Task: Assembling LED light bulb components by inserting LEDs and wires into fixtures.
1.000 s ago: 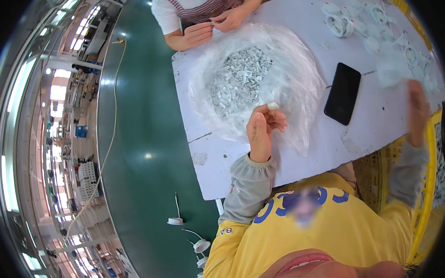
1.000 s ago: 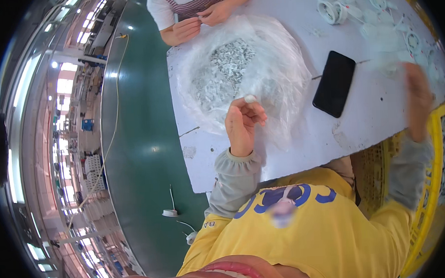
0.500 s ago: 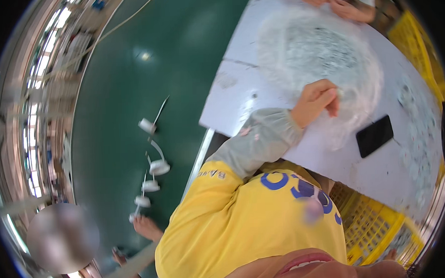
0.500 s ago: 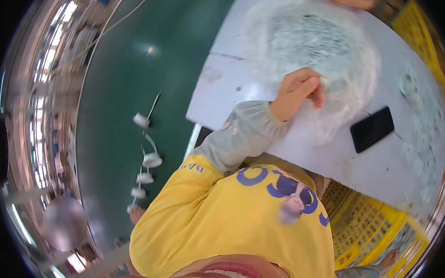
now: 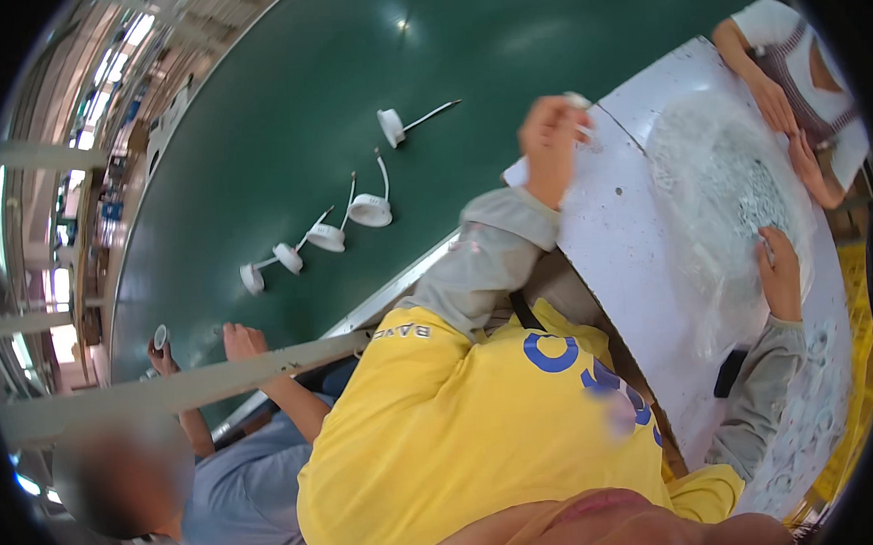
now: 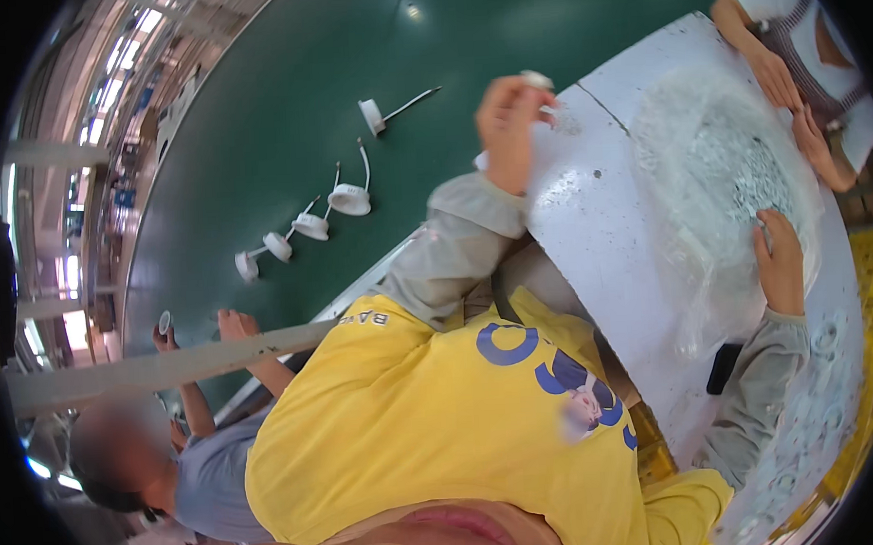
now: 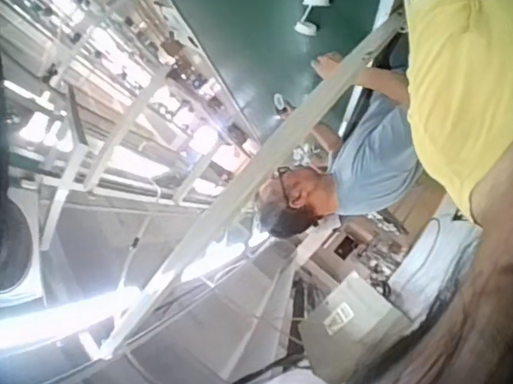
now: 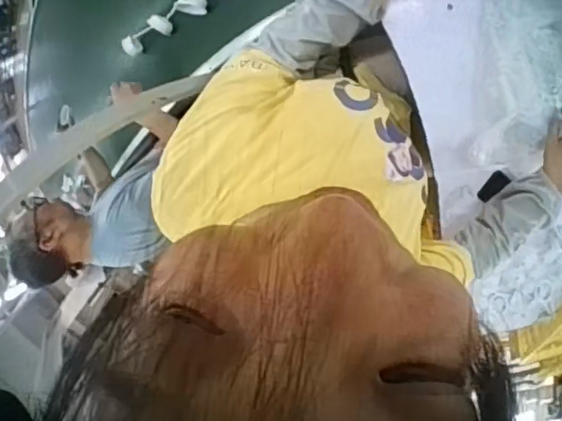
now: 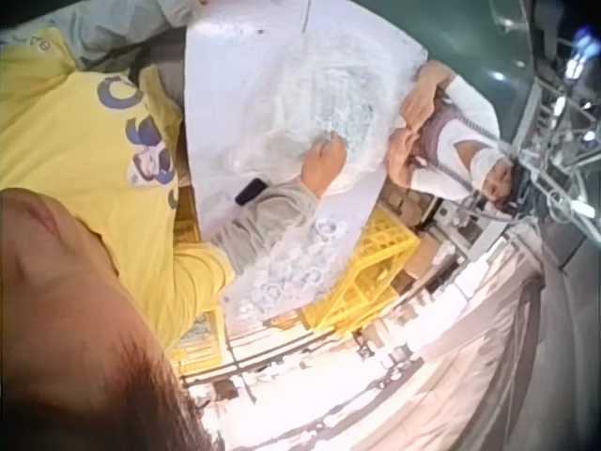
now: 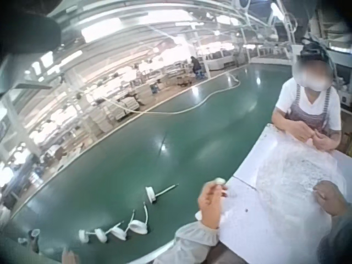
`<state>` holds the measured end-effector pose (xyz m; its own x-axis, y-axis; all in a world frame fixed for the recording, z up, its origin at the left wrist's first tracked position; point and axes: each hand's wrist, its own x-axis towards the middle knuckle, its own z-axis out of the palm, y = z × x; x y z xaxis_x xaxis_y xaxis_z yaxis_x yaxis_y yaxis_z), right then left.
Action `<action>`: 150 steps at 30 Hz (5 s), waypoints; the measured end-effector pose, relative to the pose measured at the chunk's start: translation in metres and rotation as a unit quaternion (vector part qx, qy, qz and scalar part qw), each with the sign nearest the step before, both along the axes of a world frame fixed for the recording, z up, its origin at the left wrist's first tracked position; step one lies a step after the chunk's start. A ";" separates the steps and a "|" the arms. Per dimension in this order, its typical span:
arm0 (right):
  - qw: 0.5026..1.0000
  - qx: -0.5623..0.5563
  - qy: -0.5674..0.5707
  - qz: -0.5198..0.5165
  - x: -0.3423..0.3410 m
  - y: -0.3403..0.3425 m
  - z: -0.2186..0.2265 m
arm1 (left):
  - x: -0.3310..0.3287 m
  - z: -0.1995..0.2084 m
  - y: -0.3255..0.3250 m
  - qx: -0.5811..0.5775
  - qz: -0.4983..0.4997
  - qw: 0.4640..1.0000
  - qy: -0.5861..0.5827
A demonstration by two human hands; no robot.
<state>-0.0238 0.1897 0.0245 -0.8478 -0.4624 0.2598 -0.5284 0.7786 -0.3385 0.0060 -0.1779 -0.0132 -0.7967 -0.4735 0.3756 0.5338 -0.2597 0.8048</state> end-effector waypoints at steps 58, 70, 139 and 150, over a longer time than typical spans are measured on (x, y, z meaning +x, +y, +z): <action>0.810 -0.580 -0.080 0.025 0.089 -0.046 0.019 | -0.046 0.048 0.127 -0.138 -0.511 0.837 -0.140; 0.690 -0.716 -0.100 0.031 0.085 -0.056 0.023 | -0.039 0.028 0.150 -0.016 -0.614 0.789 0.010; 0.842 -0.508 -0.165 -0.075 0.080 -0.025 0.001 | 0.003 0.045 0.163 -0.192 -0.579 0.778 -0.151; 0.832 -0.529 -0.160 -0.041 0.083 -0.031 0.003 | 0.003 0.041 0.162 -0.192 -0.577 0.779 -0.154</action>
<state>0.0592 0.1588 0.0275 -0.9691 -0.0560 0.2401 -0.2396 -0.0157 -0.9707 0.0088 -0.0158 0.0276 -0.6893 0.7242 0.0206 -0.1090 -0.1318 0.9853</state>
